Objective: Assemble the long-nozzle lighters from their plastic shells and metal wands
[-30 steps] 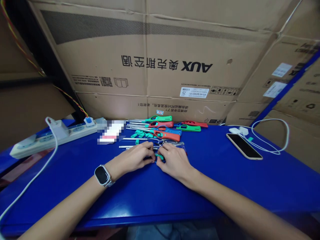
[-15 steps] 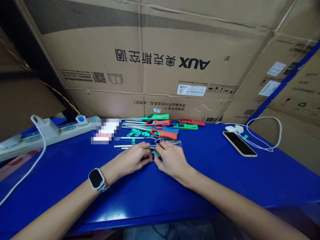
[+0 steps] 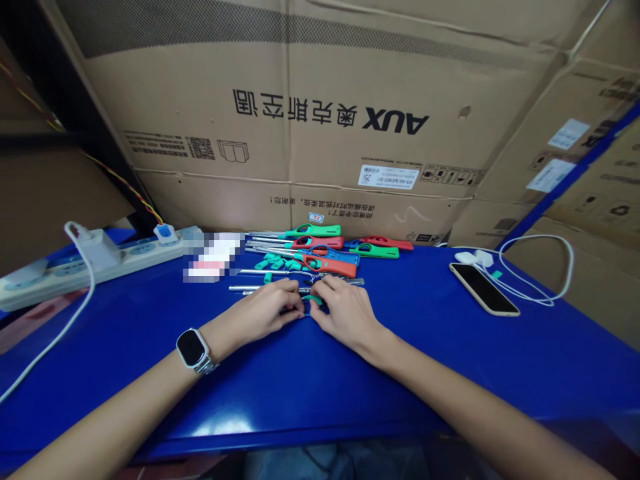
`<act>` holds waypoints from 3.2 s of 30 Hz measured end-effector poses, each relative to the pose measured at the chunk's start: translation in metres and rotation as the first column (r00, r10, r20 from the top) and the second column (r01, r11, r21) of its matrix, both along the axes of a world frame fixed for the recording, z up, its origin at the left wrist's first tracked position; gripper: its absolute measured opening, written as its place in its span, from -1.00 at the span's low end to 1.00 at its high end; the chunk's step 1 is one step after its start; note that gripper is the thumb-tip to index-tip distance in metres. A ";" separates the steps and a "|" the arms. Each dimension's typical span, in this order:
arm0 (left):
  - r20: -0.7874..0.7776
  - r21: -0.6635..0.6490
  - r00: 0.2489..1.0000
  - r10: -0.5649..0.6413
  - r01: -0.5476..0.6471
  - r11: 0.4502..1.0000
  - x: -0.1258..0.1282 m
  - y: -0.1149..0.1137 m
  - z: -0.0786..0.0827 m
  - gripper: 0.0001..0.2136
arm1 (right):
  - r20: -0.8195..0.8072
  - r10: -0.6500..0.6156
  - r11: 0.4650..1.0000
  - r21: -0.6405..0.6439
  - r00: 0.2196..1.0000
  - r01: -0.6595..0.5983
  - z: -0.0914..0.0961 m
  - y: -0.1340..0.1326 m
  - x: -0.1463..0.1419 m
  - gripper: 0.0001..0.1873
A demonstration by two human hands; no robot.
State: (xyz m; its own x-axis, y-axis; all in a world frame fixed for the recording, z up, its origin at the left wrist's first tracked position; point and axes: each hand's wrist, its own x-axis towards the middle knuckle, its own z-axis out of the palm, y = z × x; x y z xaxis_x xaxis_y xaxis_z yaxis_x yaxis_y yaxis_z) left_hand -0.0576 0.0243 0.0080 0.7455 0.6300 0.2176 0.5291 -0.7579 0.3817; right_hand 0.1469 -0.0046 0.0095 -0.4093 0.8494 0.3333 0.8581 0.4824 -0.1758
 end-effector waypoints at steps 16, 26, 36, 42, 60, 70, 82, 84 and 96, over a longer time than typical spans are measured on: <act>-0.027 -0.009 1.000 -0.007 0.007 1.000 -0.001 0.004 -0.003 -0.80 | 0.096 -0.024 0.996 -0.079 0.995 0.031 0.004 -0.001 -0.007 -0.84; -0.022 -0.024 1.000 -0.019 0.018 1.000 -0.006 0.009 0.000 -0.82 | -0.014 0.049 0.989 -0.139 0.999 -0.051 0.003 0.000 0.002 -0.80; -0.012 -0.016 0.998 -0.059 0.058 0.998 -0.013 0.014 -0.001 -0.81 | -0.119 -0.010 0.985 -0.171 0.993 -0.011 0.009 0.003 0.004 -0.79; 0.020 0.012 0.997 -0.080 0.080 0.997 -0.011 0.014 -0.001 -0.79 | -0.026 -0.005 0.983 -0.184 1.000 0.000 0.013 0.007 0.001 -0.84; -0.072 0.093 0.997 -0.035 0.042 0.995 -0.007 0.006 0.006 -0.84 | -0.077 0.157 0.984 -0.071 0.985 -0.162 0.013 0.008 0.031 -0.79; -0.064 0.270 0.997 -0.031 0.047 0.962 0.009 0.002 0.005 -0.83 | 0.139 0.349 0.934 0.035 0.927 -0.356 0.004 0.012 0.047 -0.76; -0.069 0.285 0.996 -0.057 0.075 0.956 0.010 0.014 -0.001 -0.74 | 0.023 0.348 0.937 0.030 0.937 -0.348 -0.012 0.016 0.045 -0.79; -0.068 0.296 0.995 -0.067 0.084 0.951 0.011 0.013 -0.001 -0.73 | 0.020 0.344 0.939 0.022 0.939 -0.344 -0.012 0.016 0.044 -0.80; -0.137 0.262 0.990 -0.029 0.065 0.963 0.008 -0.010 0.011 -0.77 | 0.013 0.305 0.952 -0.043 0.952 -0.304 -0.007 0.009 0.041 -0.79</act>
